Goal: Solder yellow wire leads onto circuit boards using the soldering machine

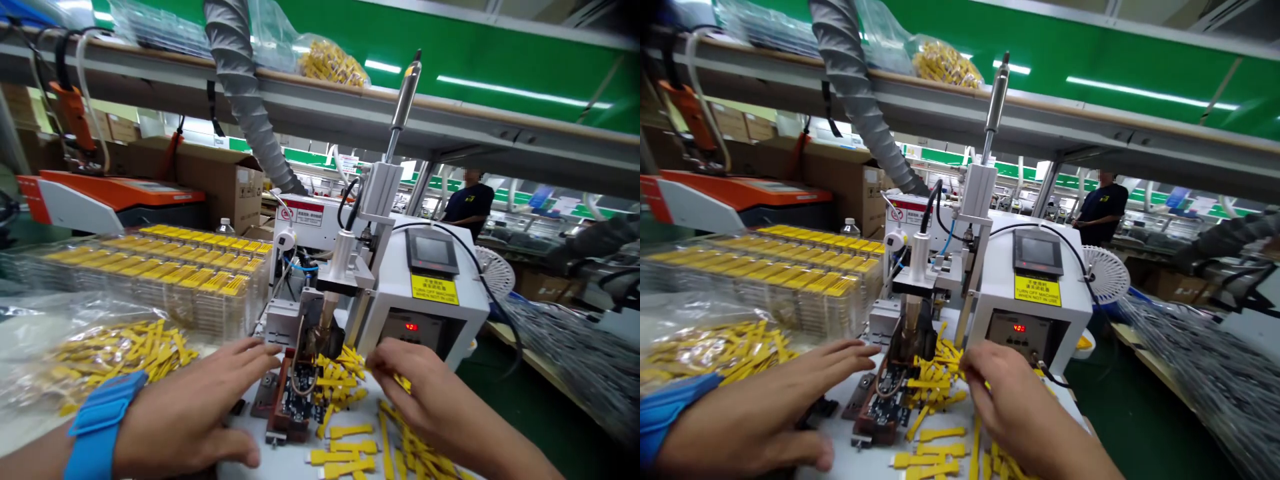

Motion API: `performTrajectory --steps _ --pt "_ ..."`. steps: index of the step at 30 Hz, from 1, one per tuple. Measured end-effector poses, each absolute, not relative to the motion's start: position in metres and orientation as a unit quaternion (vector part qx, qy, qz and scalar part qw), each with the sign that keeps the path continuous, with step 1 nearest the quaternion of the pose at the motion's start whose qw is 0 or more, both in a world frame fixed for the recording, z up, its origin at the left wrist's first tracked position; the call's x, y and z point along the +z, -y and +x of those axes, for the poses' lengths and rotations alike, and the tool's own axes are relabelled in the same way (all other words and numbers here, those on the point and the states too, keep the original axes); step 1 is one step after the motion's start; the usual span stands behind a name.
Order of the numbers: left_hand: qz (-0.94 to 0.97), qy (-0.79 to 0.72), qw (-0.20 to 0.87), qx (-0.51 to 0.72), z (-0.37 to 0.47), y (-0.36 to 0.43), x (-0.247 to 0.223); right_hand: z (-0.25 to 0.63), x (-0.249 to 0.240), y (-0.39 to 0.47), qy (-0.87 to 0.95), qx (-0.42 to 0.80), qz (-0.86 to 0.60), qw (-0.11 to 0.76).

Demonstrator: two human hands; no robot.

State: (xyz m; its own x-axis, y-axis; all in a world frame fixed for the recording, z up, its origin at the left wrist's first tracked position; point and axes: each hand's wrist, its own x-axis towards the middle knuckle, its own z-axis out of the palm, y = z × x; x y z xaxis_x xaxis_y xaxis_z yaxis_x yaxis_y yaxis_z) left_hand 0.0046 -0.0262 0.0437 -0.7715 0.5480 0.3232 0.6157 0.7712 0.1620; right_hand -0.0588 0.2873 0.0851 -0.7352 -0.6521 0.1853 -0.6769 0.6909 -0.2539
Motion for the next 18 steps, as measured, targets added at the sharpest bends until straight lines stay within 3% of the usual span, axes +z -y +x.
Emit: performTrajectory --steps 3,7,18 --pt "-0.311 0.929 0.175 -0.094 0.01 0.008 0.044 -0.046 0.082 -0.273 0.862 0.299 0.41 0.017" --pt "-0.287 0.929 0.223 -0.068 0.01 -0.018 0.037 -0.05 0.067 -0.259 0.84 0.377 0.389 -0.013" --pt "-0.274 0.916 0.285 -0.064 -0.001 -0.024 0.021 -0.063 0.041 -0.25 0.813 0.372 0.442 0.075"
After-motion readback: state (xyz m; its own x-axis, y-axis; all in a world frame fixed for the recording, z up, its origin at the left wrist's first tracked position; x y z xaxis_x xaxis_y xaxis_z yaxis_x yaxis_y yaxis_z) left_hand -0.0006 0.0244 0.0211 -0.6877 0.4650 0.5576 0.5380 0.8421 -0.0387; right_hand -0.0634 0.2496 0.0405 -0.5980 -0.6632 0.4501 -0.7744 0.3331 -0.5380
